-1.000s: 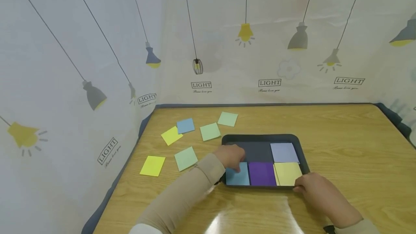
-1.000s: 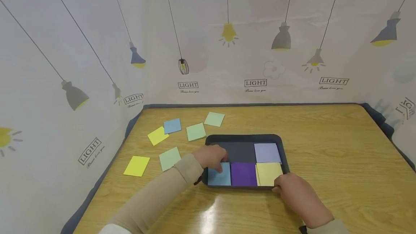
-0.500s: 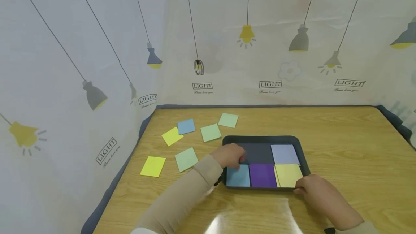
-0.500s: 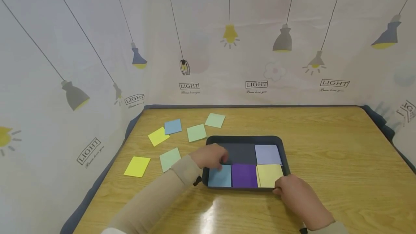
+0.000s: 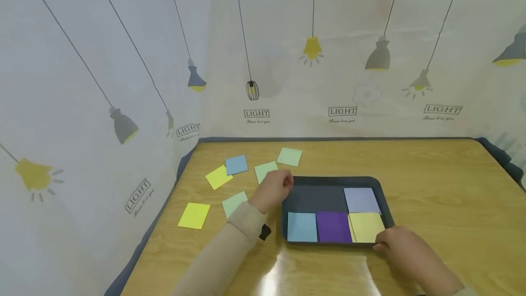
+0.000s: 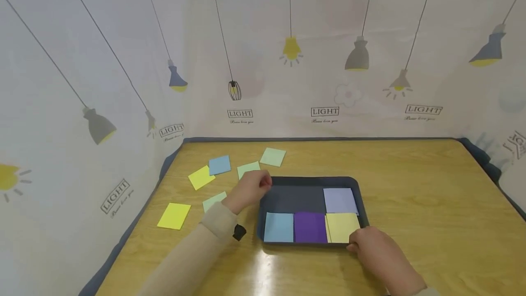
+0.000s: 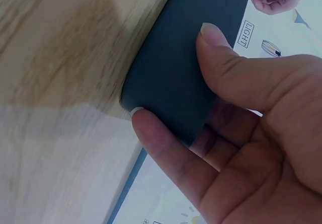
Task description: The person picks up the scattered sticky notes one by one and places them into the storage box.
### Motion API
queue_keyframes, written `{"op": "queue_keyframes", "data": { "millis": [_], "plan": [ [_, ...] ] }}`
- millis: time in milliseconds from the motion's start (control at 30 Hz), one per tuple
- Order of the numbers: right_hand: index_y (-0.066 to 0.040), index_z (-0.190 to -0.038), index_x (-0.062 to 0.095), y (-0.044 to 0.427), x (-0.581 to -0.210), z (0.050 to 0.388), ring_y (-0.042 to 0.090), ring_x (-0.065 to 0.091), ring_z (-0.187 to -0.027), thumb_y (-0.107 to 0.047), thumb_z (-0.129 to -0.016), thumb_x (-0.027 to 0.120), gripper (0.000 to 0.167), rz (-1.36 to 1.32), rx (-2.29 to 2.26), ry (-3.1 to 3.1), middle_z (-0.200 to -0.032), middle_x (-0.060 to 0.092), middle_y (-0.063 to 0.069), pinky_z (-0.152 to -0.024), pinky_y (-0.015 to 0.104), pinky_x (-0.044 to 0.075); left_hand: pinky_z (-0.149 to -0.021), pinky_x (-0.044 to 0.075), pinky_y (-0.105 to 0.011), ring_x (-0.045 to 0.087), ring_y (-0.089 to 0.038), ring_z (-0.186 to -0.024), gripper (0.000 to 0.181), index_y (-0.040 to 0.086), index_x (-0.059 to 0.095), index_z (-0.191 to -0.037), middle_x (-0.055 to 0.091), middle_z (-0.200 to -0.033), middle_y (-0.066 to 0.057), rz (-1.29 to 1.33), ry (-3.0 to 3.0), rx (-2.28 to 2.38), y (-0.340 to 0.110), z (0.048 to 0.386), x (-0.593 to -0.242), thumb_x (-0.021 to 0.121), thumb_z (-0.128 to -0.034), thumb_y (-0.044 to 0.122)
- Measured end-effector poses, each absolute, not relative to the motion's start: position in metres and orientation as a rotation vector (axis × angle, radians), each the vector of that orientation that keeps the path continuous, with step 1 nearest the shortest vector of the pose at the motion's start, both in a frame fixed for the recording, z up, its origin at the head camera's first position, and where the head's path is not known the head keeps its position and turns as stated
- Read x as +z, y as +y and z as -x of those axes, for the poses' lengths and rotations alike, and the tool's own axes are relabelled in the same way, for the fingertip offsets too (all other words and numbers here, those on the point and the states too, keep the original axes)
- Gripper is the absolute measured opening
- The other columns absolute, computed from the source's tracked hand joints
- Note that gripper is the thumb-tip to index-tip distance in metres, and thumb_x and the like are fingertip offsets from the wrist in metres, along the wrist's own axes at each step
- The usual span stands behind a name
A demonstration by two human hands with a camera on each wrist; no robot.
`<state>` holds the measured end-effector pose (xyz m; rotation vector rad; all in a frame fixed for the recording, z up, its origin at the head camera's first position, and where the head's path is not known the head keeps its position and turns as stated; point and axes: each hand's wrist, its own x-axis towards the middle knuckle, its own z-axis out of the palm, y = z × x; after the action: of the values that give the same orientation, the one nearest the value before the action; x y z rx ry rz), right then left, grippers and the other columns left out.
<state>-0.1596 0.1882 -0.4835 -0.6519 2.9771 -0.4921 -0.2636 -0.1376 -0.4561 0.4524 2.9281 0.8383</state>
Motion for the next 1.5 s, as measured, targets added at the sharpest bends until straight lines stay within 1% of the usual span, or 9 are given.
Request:
{"op": "queue_keyframes", "data": {
  "millis": [267, 400, 600, 733, 867, 1000, 1167, 1367, 1500],
  "plan": [
    [-0.023, -0.069, 0.069, 0.192, -0.489, 0.152, 0.005, 0.053, -0.065, -0.017, -0.082, 0.08, 0.018, 0.645, -0.487, 3.004, -0.068, 0.061, -0.014, -0.063, 0.033, 0.049, -0.064, 0.049, -0.03, 0.057, -0.016, -0.072, 0.011, 0.004, 0.068, -0.103, 0.069, -0.096, -0.009, -0.158, 3.036, 0.871, -0.173, 0.27, -0.471, 0.058, -0.0987, 0.003],
    [-0.023, -0.07, 0.069, 0.193, -0.489, 0.153, 0.006, 0.055, -0.066, -0.018, -0.083, 0.08, 0.018, 0.649, -0.492, 3.015, -0.069, 0.062, -0.014, -0.064, 0.033, 0.05, -0.068, 0.051, -0.033, 0.059, -0.019, -0.078, 0.01, 0.004, 0.067, -0.102, 0.069, -0.099, -0.012, -0.042, 3.046, 0.857, -0.193, 0.275, -0.477, 0.059, -0.0979, 0.002],
    [-0.023, -0.069, 0.069, 0.192, -0.488, 0.155, 0.007, 0.054, -0.066, -0.019, -0.083, 0.08, 0.018, 0.636, -0.478, 3.023, -0.069, 0.062, -0.013, -0.063, 0.033, 0.05, -0.079, 0.056, -0.038, 0.064, -0.026, -0.095, 0.011, 0.003, 0.067, -0.104, 0.069, -0.108, -0.014, 0.113, 3.052, 0.816, -0.22, 0.282, -0.481, 0.058, -0.0973, 0.003],
    [-0.023, -0.069, 0.069, 0.192, -0.488, 0.155, 0.006, 0.052, -0.065, -0.018, -0.082, 0.08, 0.018, 0.654, -0.478, 3.028, -0.068, 0.061, -0.013, -0.062, 0.033, 0.049, -0.083, 0.056, -0.04, 0.066, -0.028, -0.099, 0.016, 0.001, 0.067, -0.11, 0.069, -0.111, -0.016, 0.188, 3.054, 0.771, -0.235, 0.286, -0.482, 0.058, -0.0973, 0.006],
    [-0.023, -0.068, 0.068, 0.191, -0.489, 0.156, 0.006, 0.052, -0.064, -0.018, -0.081, 0.08, 0.019, 0.659, -0.48, 3.03, -0.067, 0.06, -0.013, -0.061, 0.032, 0.049, -0.09, 0.054, -0.044, 0.064, -0.033, -0.108, 0.025, 0.0, 0.064, -0.12, 0.067, -0.12, -0.02, 0.232, 3.048, 0.747, -0.247, 0.29, -0.479, 0.057, -0.097, 0.008],
    [-0.023, -0.067, 0.067, 0.191, -0.489, 0.157, 0.005, 0.051, -0.063, -0.019, -0.082, 0.08, 0.02, 0.67, -0.474, 3.032, -0.066, 0.06, -0.013, -0.061, 0.032, 0.048, -0.097, 0.052, -0.049, 0.058, -0.038, -0.122, 0.033, 0.003, 0.061, -0.13, 0.062, -0.13, -0.021, 0.262, 3.051, 0.694, -0.256, 0.296, -0.479, 0.056, -0.0994, 0.011],
    [-0.023, -0.066, 0.066, 0.19, -0.488, 0.158, 0.005, 0.049, -0.062, -0.019, -0.082, 0.081, 0.022, 0.661, -0.476, 3.044, -0.065, 0.058, -0.012, -0.059, 0.032, 0.047, -0.102, 0.049, -0.058, 0.049, -0.044, -0.135, 0.045, 0.006, 0.052, -0.145, 0.054, -0.147, -0.02, 0.233, 3.019, 0.606, -0.262, 0.307, -0.478, 0.053, -0.1014, 0.019],
    [-0.023, -0.066, 0.068, 0.19, -0.487, 0.16, 0.005, 0.048, -0.062, -0.019, -0.082, 0.081, 0.021, 0.654, -0.489, 3.028, -0.065, 0.057, -0.013, -0.059, 0.032, 0.047, -0.103, 0.049, -0.059, 0.051, -0.044, -0.135, 0.051, 0.008, 0.049, -0.149, 0.049, -0.152, -0.02, 0.199, 2.997, 0.523, -0.269, 0.319, -0.48, 0.054, -0.1009, 0.024],
    [-0.024, -0.067, 0.068, 0.188, -0.488, 0.162, 0.004, 0.048, -0.063, -0.019, -0.082, 0.081, 0.02, 0.647, -0.493, 3.008, -0.065, 0.057, -0.014, -0.06, 0.032, 0.047, -0.109, 0.041, -0.063, 0.041, -0.044, -0.143, 0.058, 0.01, 0.04, -0.155, 0.038, -0.159, -0.022, 0.207, 2.951, 0.477, -0.276, 0.323, -0.487, 0.05, -0.1003, 0.027]
  ]
}}
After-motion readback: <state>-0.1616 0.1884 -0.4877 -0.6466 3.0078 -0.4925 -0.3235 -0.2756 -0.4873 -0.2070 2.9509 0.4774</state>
